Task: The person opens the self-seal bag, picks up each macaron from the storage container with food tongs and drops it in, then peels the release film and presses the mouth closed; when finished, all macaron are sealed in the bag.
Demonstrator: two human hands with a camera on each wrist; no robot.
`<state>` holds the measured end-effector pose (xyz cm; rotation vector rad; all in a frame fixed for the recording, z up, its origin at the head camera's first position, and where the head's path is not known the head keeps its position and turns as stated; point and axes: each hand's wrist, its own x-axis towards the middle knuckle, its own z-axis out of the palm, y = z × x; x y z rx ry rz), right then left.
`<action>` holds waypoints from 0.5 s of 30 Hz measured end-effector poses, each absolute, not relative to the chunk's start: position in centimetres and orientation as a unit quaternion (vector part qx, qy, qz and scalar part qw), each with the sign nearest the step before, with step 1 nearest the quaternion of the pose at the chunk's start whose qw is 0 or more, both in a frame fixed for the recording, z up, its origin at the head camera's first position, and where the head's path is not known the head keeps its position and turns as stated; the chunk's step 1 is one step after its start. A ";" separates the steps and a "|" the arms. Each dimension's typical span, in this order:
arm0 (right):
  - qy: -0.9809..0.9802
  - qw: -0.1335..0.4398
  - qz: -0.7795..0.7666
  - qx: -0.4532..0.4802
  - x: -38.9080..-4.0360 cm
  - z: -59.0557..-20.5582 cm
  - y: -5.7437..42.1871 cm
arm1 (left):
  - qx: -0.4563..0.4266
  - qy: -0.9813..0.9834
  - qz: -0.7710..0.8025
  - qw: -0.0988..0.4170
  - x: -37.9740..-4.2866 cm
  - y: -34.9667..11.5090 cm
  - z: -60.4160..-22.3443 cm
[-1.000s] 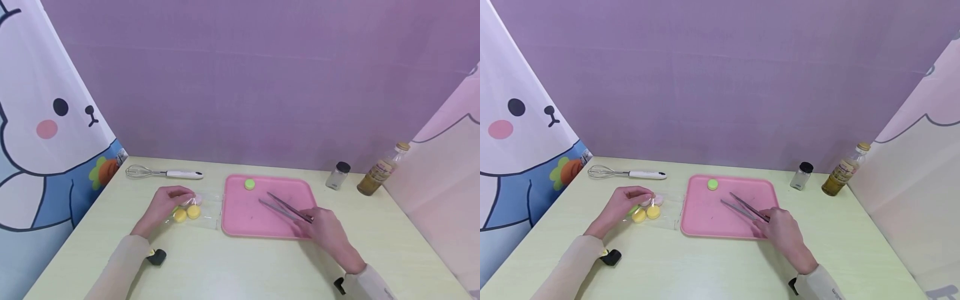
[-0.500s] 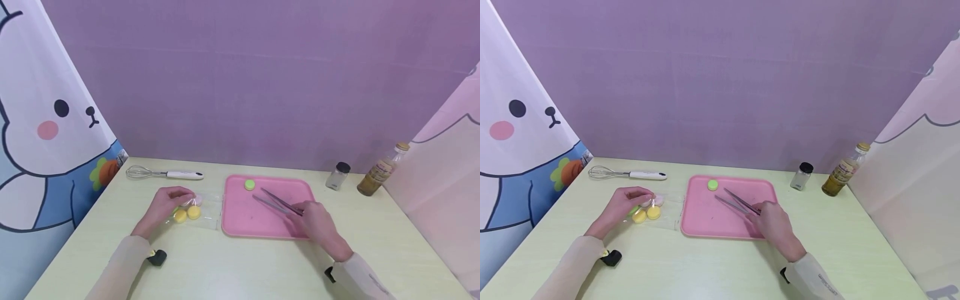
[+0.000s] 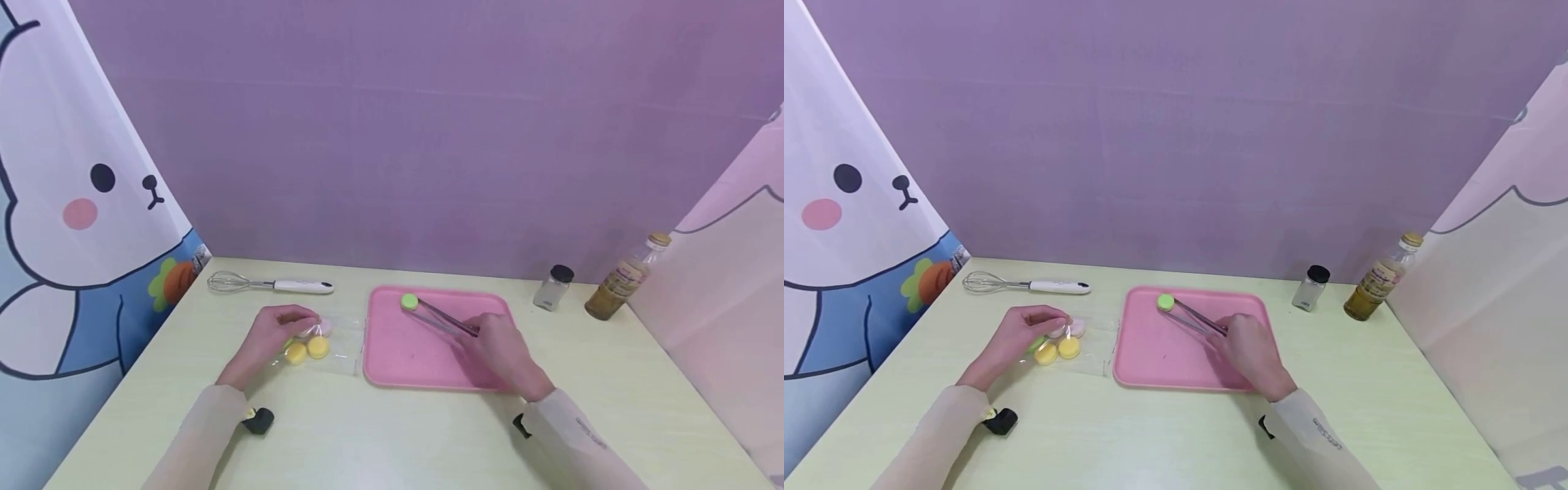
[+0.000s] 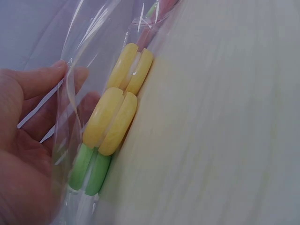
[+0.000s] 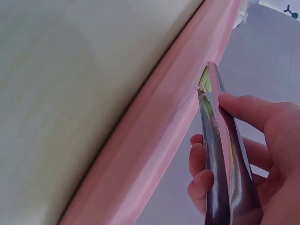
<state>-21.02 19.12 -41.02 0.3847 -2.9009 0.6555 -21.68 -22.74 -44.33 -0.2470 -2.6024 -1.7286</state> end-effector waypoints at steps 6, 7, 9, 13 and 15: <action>-0.965 0.101 0.186 0.155 -21.2 -40.9 18.8 | -0.078 -0.831 -0.551 0.001 -21.6 -22.7 -44.2; -0.965 0.102 0.184 0.155 -21.2 -40.9 18.8 | -0.077 -0.830 -0.552 -0.001 -21.6 -22.7 -44.1; -0.965 0.104 0.183 0.156 -21.2 -41.0 18.8 | -0.075 -0.830 -0.552 -0.001 -21.6 -22.7 -44.1; -0.962 0.111 0.188 0.165 -20.9 -41.2 18.9 | -0.074 -0.830 -0.553 0.001 -21.5 -22.6 -44.0; -0.960 0.116 0.192 0.170 -20.6 -41.3 19.1 | -0.074 -0.830 -0.553 0.003 -21.4 -22.6 -44.0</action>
